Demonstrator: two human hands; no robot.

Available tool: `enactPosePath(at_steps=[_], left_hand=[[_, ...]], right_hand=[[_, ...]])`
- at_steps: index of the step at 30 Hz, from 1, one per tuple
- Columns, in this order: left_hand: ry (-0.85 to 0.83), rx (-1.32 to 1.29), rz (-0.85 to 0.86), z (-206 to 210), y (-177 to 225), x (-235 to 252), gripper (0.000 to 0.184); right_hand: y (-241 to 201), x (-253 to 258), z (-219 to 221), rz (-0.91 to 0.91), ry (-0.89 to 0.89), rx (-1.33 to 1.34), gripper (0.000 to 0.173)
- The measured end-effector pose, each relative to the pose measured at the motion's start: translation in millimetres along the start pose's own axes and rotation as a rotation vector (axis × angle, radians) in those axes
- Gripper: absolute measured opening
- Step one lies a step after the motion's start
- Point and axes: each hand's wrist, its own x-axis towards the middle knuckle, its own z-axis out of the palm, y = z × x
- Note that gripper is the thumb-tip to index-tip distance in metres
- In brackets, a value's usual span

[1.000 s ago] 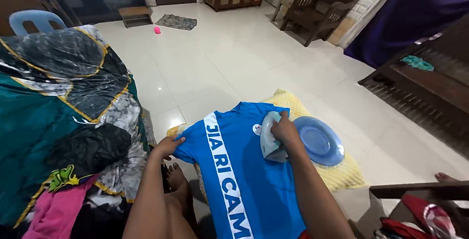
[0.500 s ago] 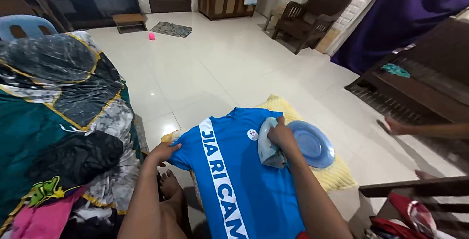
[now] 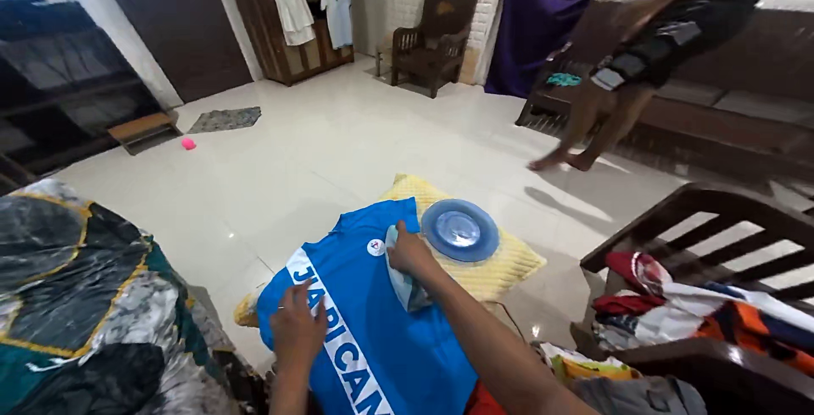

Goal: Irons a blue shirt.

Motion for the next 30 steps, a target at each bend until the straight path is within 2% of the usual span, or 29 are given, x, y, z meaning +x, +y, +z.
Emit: enactPosePath(at_steps=[2, 3, 6, 8, 10, 14, 18, 24, 30], left_hand=[[-0.074, 0.021, 0.081, 22.3, 32.8, -14.5, 0.055], [-0.111, 0.033, 0.064, 31.9, 42.1, -19.3, 0.06], [-0.188, 0.057, -0.114, 52.1, 50.8, -21.8, 0.072], [-0.171, 0.125, -0.199, 65.5, 47.9, -21.0, 0.077], [-0.102, 0.214, -0.208, 83.2, 42.8, -25.0, 0.076], [0.035, 0.258, -0.188, 95.9, 39.1, -30.1, 0.073], [0.04, 0.277, -0.201, 97.9, 36.9, -31.9, 0.074], [0.02, 0.285, -0.211, 94.9, 37.2, -30.7, 0.072], [0.033, 0.305, -0.217, 99.0, 36.8, -29.1, 0.072]], right_hand=[[10.5, -37.0, 2.3, -0.012, -0.054, -0.001, 0.078], [16.2, -54.0, 2.6, -0.016, -0.082, -0.004, 0.075], [34.9, -91.6, 7.7, -0.042, -0.126, 0.004, 0.07], [41.9, -103.5, 10.0, -0.052, -0.149, 0.0, 0.068], [43.5, -104.2, 12.5, -0.058, -0.15, -0.007, 0.067], [29.6, -80.6, 15.5, -0.092, -0.089, -0.008, 0.066], [0.4, -29.9, 9.1, -0.095, -0.066, -0.001, 0.069], [-41.7, 44.6, 0.5, -0.123, -0.006, -0.019, 0.089], [-49.7, 71.5, -0.1, -0.143, -0.029, -0.028, 0.09]])
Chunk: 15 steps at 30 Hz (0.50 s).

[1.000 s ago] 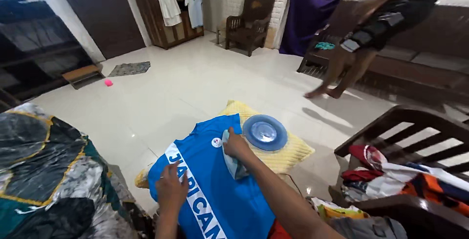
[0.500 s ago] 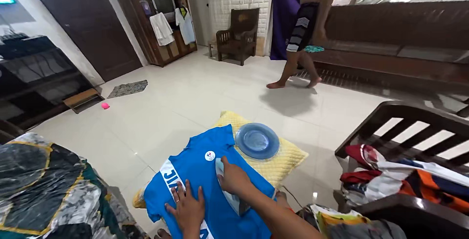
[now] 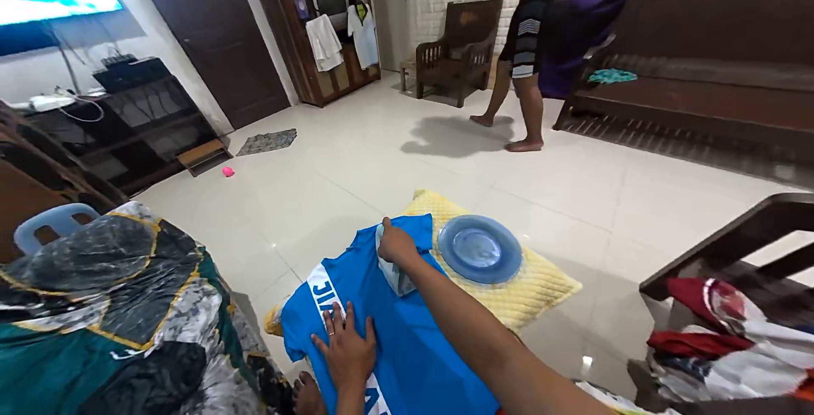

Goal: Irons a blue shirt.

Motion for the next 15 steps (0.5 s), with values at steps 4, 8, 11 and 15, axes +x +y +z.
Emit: enactPosePath(at_steps=[4, 8, 11, 15], left_hand=[[-0.017, 0.007, -0.006, -1.5, 0.8, -0.5, 0.071], [-0.013, -0.004, -0.003, -1.1, -2.1, -1.6, 0.07], [-0.009, 0.01, -0.003, -2.4, -4.3, -2.9, 0.072], [-0.053, 0.003, -0.012, -8.1, -1.1, -4.9, 0.072]], right_hand=[[13.6, -20.5, 0.7, -0.008, -0.025, 0.014, 0.093], [35.8, -73.3, 3.5, 0.006, -0.074, 0.007, 0.088], [56.6, -121.0, 6.1, 0.015, -0.114, 0.001, 0.075], [81.8, -170.2, 8.2, 0.031, -0.148, -0.013, 0.068]])
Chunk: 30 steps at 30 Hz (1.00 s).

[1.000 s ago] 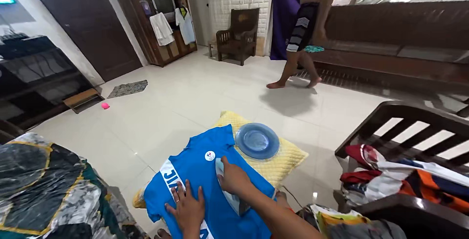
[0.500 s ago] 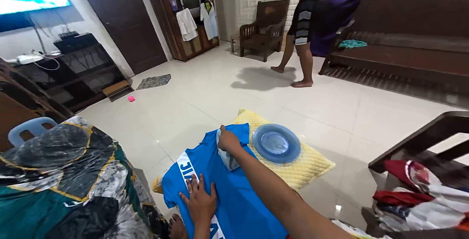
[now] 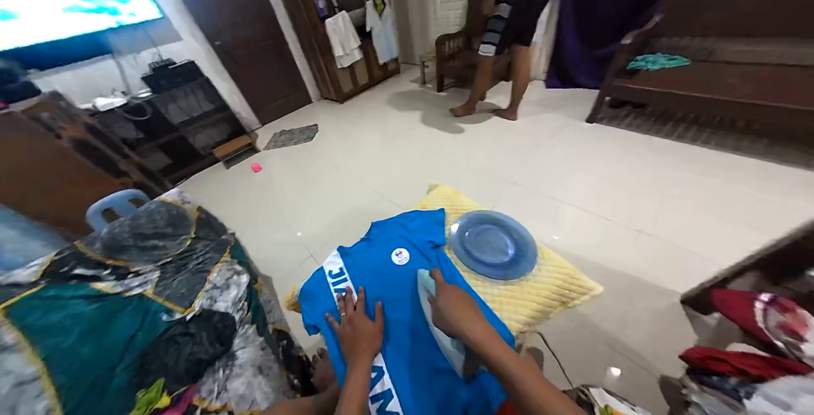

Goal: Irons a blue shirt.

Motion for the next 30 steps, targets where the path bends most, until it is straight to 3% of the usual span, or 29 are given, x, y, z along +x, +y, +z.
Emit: enactPosePath(at_steps=[7, 18, 22, 30], left_hand=[[-0.063, -0.026, -0.043, -8.4, 0.7, -1.8, 0.07], [-0.121, -0.132, -0.068, -12.3, 4.3, 2.7, 0.066], [-0.124, -0.155, -0.067, -12.0, 5.0, 1.8, 0.066], [-0.135, -0.168, -0.054, -14.0, 4.2, 3.6, 0.066]], right_hand=[[-1.4, -3.0, 9.9, -0.04, 0.034, -0.018, 0.072], [-55.3, 99.8, -7.9, -0.14, 0.101, -0.051, 0.08], [-42.9, 90.7, -6.1, -0.16, 0.104, -0.03, 0.079], [-13.5, 21.0, 12.6, -0.134, 0.081, -0.046, 0.075]])
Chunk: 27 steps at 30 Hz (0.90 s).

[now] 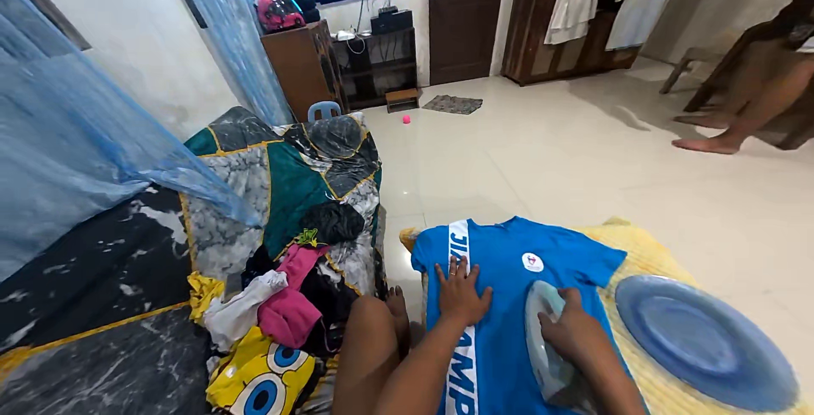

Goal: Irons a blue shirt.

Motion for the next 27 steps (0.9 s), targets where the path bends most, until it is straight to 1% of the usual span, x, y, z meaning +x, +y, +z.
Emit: enactPosePath(at_steps=[2, 5, 8, 11, 13, 15, 16, 17, 19, 20, 22, 23, 25, 26, 27], left_hand=[[-0.005, 0.016, -0.004, 0.1, 0.8, 1.1, 0.066], [-0.012, 0.026, -0.009, 0.2, 2.7, 3.8, 0.065], [-0.011, 0.041, -0.006, -0.4, 3.4, 5.4, 0.061], [-0.008, 0.053, 0.011, 2.9, 3.0, 3.2, 0.055], [-0.03, 0.07, 0.054, 1.4, -1.2, 4.8, 0.053], [-0.091, 0.078, 0.127, -15.0, -12.0, 9.5, 0.051], [-0.115, 0.075, 0.148, -31.5, -18.9, 11.8, 0.051], [-0.129, 0.05, 0.137, -53.9, -26.5, 13.5, 0.054], [-0.134, 0.02, 0.039, -115.1, -47.2, 19.5, 0.07], [-0.094, 0.019, -0.03, -150.9, -62.0, 22.2, 0.074], [0.038, 0.074, -0.162, -225.3, -101.4, 24.1, 0.072], [0.133, 0.114, -0.202, -261.8, -127.3, 23.3, 0.073], [0.339, 0.155, -0.297, -330.3, -191.1, 21.4, 0.077], [0.406, 0.15, -0.37, -366.4, -217.4, 16.1, 0.08], [0.435, 0.125, -0.467, -403.5, -241.5, 10.3, 0.082]], right_hand=[[0.2, -8.7, 3.6, 0.011, 0.003, -0.003, 0.074], [-1.4, -8.5, 5.8, 0.017, 0.026, -0.001, 0.073], [-6.9, 1.9, 5.8, 0.02, 0.039, 0.001, 0.073], [-11.9, 19.4, 1.1, 0.002, 0.017, 0.01, 0.072], [-16.0, 29.3, -2.7, -0.003, 0.008, 0.016, 0.072], [-18.7, 32.4, -5.6, -0.009, -0.003, 0.026, 0.074], [-18.0, 30.6, -6.8, -0.011, -0.015, 0.028, 0.075], [-15.6, 27.2, -7.5, -0.01, -0.029, 0.033, 0.075], [-9.2, 18.2, -8.6, -0.01, -0.055, 0.039, 0.075], [-5.3, 12.2, -8.2, -0.013, -0.067, 0.039, 0.075], [2.6, -3.8, -7.0, -0.008, -0.093, 0.036, 0.075], [5.9, -13.0, -6.6, -0.002, -0.107, 0.031, 0.074], [12.4, -33.2, -5.0, 0.017, -0.138, 0.02, 0.074], [15.2, -42.8, -4.8, 0.026, -0.151, 0.014, 0.073], [17.8, -51.0, -4.9, 0.032, -0.16, 0.008, 0.073]])
